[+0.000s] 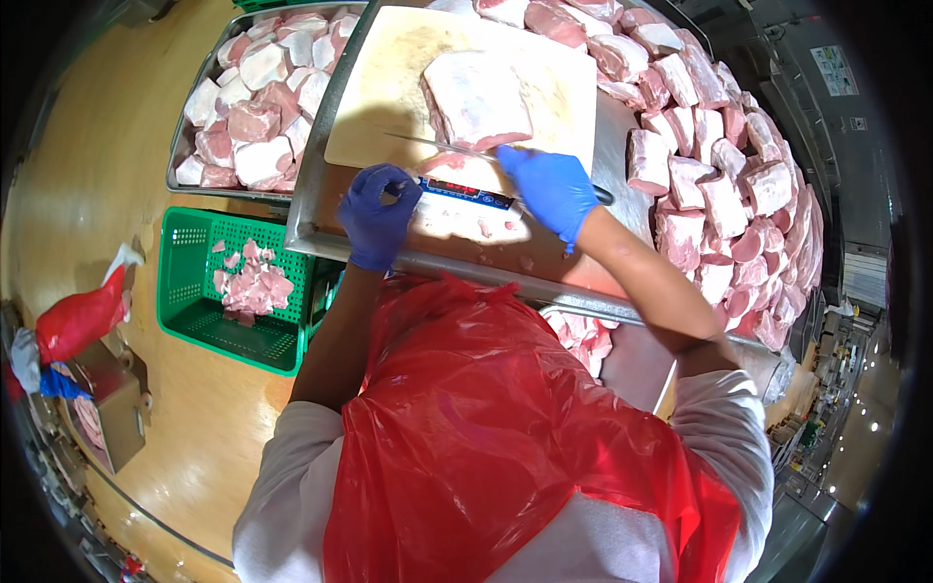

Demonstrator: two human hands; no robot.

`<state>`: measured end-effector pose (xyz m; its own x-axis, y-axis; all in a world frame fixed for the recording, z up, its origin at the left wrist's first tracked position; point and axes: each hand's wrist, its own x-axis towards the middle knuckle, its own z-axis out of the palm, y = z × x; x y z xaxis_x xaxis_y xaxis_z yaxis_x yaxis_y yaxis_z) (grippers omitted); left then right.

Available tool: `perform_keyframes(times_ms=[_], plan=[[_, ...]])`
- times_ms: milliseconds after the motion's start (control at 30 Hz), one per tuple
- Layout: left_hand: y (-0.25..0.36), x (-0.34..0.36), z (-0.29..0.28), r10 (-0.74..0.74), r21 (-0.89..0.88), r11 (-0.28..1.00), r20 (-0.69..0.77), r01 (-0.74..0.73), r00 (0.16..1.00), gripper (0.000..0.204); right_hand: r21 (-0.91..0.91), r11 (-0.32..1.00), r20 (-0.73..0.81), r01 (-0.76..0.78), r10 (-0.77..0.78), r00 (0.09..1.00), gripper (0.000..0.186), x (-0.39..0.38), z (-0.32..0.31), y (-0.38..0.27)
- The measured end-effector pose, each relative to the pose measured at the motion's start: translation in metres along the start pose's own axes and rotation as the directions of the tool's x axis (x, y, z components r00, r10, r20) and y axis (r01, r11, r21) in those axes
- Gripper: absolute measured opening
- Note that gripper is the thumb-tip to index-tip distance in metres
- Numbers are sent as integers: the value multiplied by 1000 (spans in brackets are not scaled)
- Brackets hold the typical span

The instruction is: The person cuts large pieces of raw meat into smaller portions using a knife on a cutting board. The trimmed pieces are placed into a green basket, while the main cuts are arranged in metal trays.

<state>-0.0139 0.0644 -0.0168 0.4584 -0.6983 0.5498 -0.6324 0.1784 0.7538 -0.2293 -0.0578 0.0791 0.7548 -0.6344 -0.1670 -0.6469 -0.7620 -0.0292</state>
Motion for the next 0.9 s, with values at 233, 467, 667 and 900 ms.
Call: perform_keyframes(times_ms=[233, 467, 667, 900], plan=[[-14, -24, -69, -407, -296, 906, -418, 302, 812, 13, -246, 969, 93, 15, 8, 996, 21, -103, -12, 123], [-202, -141, -276, -676, 841, 280, -170, 463, 717, 43, 498, 846, -378, -190, 409, 830, 19, -122, 32, 73], [-3, -6, -33, -3, 288, 957, 109, -29, 994, 31, 680, 716, -363, -161, 519, 774, 20, -84, 38, 38], [38, 8, 29, -73, 238, 971, 323, -6, 944, 14, 698, 710, -446, -92, 531, 720, 17, -88, 8, 49]])
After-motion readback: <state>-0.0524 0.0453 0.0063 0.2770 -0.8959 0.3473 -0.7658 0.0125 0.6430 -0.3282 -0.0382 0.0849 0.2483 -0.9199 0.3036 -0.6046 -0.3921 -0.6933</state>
